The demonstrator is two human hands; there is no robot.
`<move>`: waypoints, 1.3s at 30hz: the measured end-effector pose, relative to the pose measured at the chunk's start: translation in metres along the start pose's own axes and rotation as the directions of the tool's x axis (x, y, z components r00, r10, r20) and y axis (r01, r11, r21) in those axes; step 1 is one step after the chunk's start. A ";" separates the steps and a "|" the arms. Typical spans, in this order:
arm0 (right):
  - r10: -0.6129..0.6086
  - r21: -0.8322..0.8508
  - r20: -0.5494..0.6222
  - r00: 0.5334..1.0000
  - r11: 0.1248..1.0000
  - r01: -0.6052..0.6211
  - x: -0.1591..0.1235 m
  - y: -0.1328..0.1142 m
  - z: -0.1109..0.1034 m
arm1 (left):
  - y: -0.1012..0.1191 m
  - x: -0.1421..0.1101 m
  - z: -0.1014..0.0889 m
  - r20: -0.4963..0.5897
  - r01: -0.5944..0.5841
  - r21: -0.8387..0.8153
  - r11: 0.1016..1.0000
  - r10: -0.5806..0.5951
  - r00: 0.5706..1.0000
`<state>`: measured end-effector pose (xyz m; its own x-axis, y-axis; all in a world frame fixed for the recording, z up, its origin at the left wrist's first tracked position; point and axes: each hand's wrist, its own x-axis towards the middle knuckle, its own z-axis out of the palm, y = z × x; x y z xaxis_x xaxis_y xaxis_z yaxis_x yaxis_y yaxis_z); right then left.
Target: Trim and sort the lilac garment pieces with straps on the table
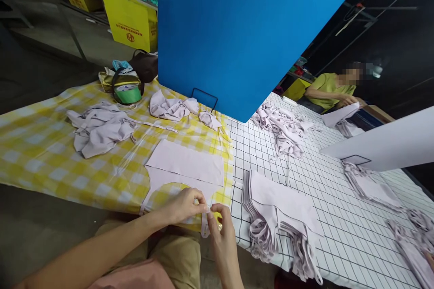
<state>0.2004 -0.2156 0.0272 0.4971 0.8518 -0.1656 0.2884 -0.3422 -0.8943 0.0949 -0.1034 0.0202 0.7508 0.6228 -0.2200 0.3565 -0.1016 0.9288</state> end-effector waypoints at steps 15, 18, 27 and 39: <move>-0.497 -0.533 0.100 0.862 0.705 0.469 0.039 0.008 0.016 | -0.018 0.023 -0.017 0.050 0.118 -0.184 0.976 -0.111 0.993; -0.482 -0.537 0.082 0.872 0.716 0.446 0.059 0.005 0.011 | -0.026 0.037 -0.022 -0.113 -0.086 0.161 0.983 0.105 0.988; -0.322 -0.517 0.148 0.935 0.781 0.351 0.111 0.011 0.013 | -0.047 0.063 -0.032 0.146 -0.381 0.836 0.396 0.508 0.849; -0.232 -0.540 0.180 0.956 0.789 0.293 0.126 0.014 0.013 | -0.051 0.074 -0.023 0.237 -0.436 0.859 0.269 0.544 0.805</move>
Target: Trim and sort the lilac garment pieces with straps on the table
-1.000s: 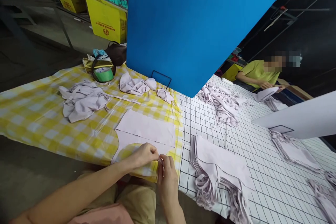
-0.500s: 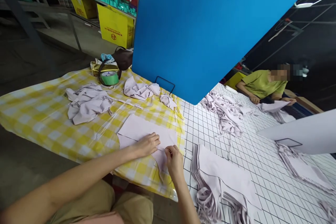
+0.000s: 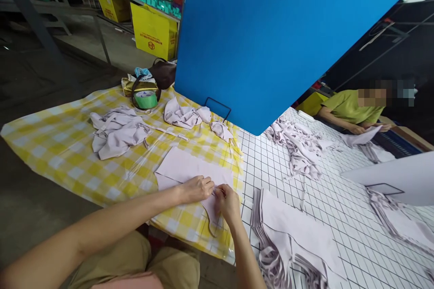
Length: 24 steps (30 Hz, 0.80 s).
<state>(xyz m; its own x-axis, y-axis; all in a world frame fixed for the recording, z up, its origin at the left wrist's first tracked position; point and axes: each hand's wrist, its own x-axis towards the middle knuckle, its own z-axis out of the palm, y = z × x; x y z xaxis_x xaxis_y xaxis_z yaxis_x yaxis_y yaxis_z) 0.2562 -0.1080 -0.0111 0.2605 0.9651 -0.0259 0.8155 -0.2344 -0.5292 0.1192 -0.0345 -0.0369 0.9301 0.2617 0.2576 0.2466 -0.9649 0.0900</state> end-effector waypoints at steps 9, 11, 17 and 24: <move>-0.086 -0.101 0.052 0.995 0.991 0.091 -0.003 -0.008 -0.006 | -0.011 0.005 -0.008 0.098 0.332 -0.368 0.868 -0.319 0.943; -0.111 -0.149 0.072 0.991 0.981 0.121 -0.003 -0.011 -0.006 | -0.013 0.006 -0.006 0.103 0.333 -0.380 0.863 -0.318 0.942; -0.090 -0.315 0.102 0.991 0.942 0.118 0.000 -0.015 -0.005 | -0.016 0.008 0.002 0.109 0.340 -0.406 0.848 -0.325 0.940; -0.070 -0.408 0.110 0.991 0.907 0.110 0.003 -0.016 -0.005 | -0.015 0.008 0.002 0.109 0.350 -0.416 0.839 -0.336 0.935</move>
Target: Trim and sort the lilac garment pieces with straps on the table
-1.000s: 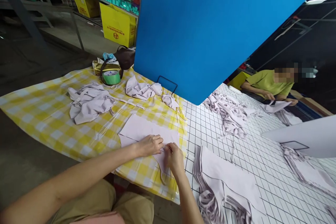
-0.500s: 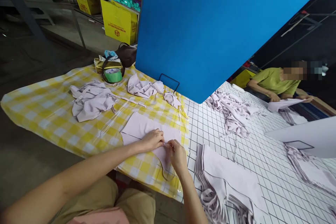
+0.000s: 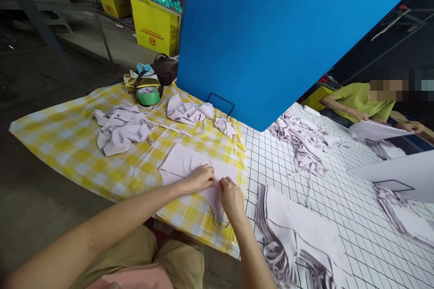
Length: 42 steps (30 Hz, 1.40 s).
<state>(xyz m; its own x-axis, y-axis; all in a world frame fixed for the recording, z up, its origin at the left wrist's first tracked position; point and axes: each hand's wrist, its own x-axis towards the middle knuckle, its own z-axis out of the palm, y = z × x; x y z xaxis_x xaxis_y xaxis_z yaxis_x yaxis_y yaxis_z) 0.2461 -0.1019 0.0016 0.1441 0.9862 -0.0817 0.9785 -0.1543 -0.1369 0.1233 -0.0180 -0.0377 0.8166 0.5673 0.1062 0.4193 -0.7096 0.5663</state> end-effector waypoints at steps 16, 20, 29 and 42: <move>0.041 0.147 -0.113 0.993 0.989 -0.024 -0.003 -0.012 0.006 | 0.002 0.000 0.003 0.000 0.020 -0.025 0.999 -0.020 1.000; 0.189 0.534 -0.043 0.981 0.834 -0.138 -0.027 -0.008 0.002 | -0.004 -0.006 -0.003 0.031 -0.032 -0.062 0.998 0.034 0.999; 0.437 0.937 0.133 0.890 0.238 -0.257 -0.115 -0.016 0.019 | -0.006 -0.025 -0.017 0.102 -0.174 -0.045 0.984 0.178 0.979; 0.191 0.829 0.191 0.963 0.494 -0.262 -0.171 -0.082 0.103 | -0.051 -0.082 -0.067 -0.063 0.200 -0.013 0.980 -0.201 0.978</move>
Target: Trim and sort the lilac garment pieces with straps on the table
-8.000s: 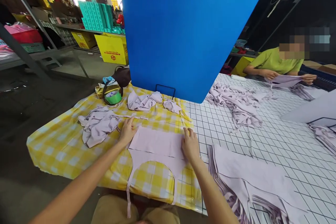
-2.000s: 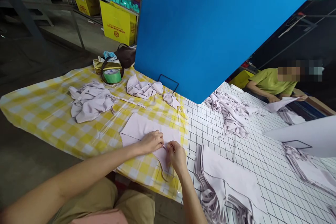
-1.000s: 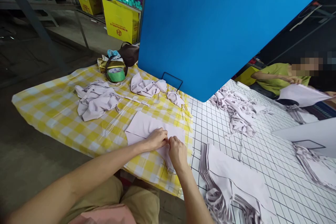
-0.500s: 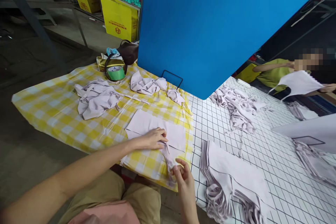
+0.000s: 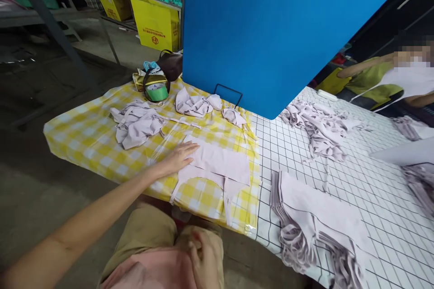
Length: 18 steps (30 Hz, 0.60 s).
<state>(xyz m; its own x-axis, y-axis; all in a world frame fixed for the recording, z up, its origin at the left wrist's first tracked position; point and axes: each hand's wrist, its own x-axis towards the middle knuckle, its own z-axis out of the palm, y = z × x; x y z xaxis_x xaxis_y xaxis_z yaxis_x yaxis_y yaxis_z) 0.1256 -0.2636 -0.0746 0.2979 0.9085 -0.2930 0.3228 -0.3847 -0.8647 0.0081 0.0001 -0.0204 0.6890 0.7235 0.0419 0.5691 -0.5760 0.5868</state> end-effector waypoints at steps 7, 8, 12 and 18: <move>0.095 0.237 0.228 0.969 0.960 -0.150 0.055 -0.034 0.078 | -0.012 -0.026 0.002 0.190 -0.053 0.139 0.989 0.026 0.981; 0.077 0.245 0.240 0.968 0.960 -0.138 0.053 -0.037 0.079 | -0.012 -0.027 0.003 0.198 -0.058 0.157 0.986 0.026 0.980; 0.044 0.275 0.247 0.968 0.955 -0.113 0.021 -0.037 0.059 | -0.012 -0.026 0.007 0.194 -0.061 0.201 0.978 0.021 0.981; 0.163 0.329 0.178 0.970 0.919 -0.215 -0.026 -0.031 0.016 | -0.013 -0.027 0.007 0.202 -0.078 0.193 0.978 0.038 0.979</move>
<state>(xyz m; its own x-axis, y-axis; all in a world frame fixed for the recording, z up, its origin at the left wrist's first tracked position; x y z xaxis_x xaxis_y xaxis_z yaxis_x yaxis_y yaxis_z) 0.0940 -0.2728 -0.0467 0.1821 0.8478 -0.4981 -0.0629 -0.4955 -0.8663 -0.0146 -0.0142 -0.0349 0.7867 0.6092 -0.0999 0.5895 -0.6933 0.4145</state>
